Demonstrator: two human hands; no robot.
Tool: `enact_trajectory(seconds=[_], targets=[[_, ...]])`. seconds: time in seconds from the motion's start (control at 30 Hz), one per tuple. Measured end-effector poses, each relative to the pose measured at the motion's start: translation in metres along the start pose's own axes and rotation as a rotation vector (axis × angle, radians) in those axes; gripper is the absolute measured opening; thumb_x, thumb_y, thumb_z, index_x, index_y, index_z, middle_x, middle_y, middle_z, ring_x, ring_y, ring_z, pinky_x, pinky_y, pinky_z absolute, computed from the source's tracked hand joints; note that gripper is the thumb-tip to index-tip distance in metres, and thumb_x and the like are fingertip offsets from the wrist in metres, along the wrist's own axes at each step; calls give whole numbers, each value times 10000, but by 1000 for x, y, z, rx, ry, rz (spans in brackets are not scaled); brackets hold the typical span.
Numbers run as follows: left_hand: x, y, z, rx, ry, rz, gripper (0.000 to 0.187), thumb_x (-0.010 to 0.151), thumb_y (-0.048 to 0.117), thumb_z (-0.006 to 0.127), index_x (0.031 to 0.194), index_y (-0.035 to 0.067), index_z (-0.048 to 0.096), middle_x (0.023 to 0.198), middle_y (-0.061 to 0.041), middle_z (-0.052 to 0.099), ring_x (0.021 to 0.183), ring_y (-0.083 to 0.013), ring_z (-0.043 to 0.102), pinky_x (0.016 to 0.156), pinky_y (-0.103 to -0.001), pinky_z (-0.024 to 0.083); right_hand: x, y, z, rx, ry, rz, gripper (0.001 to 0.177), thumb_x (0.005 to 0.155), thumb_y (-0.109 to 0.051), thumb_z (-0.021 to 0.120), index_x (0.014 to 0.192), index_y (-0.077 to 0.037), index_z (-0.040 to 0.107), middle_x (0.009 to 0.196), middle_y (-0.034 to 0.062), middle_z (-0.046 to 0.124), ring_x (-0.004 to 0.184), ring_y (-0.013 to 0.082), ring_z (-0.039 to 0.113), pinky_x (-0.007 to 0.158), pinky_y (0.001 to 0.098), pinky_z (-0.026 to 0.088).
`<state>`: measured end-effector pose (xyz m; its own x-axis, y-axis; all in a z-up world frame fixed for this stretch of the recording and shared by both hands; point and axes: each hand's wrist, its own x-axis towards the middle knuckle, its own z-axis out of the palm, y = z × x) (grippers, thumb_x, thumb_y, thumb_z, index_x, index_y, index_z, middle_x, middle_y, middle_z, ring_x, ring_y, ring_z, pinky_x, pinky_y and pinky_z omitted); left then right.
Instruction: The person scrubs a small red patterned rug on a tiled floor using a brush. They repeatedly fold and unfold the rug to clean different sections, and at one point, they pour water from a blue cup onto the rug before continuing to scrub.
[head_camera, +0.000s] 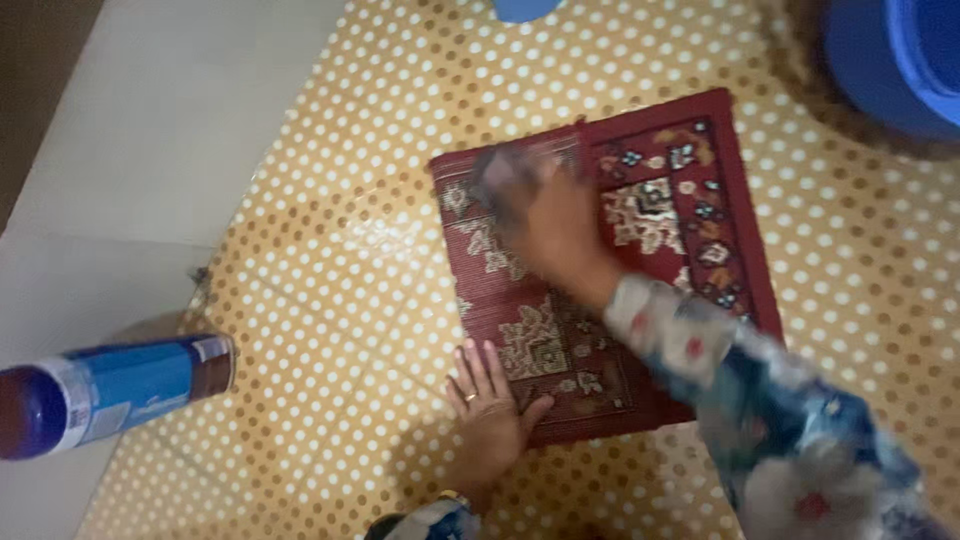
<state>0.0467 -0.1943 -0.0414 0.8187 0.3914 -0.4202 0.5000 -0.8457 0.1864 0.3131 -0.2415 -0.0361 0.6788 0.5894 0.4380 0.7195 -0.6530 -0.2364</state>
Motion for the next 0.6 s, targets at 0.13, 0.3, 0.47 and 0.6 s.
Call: enact_trajectory(seconds=[0.13,0.3,0.47,0.6], targets=[[2,-1,3,1,-35,19,1230,867,751,584,1572,-45,-35,1648,-311,-89,1524,-460,-83,1157,-680,7,-17,48,-29,103,-377,235,819,864,-227,791,1586,-372,431,1438,231,477,1139,424,533,908,586,470],[6,2,-1,91,-179,-51,1254,881,801,516,1574,-26,-123,1651,-296,-188,1531,-447,-177,1176,-676,-37,2,108,-38,2,-68,434,841,787,-287,861,1513,-261,437,1437,230,480,1199,424,543,912,596,449],[-1,-4,-4,16,-138,-5,1230,858,787,499,1580,-9,-99,1663,-266,-156,1542,-405,-147,1164,-644,-76,-18,14,-11,259,-281,55,927,758,-215,851,1577,-218,417,1503,170,433,1273,420,481,983,624,383],[-3,-25,-19,-185,-66,14,851,994,661,223,1641,143,30,1732,-83,0,1590,-278,-38,1182,-657,-193,-37,-5,-32,217,-318,18,970,692,-58,794,1543,-325,413,1546,112,410,1331,379,450,1019,584,364]])
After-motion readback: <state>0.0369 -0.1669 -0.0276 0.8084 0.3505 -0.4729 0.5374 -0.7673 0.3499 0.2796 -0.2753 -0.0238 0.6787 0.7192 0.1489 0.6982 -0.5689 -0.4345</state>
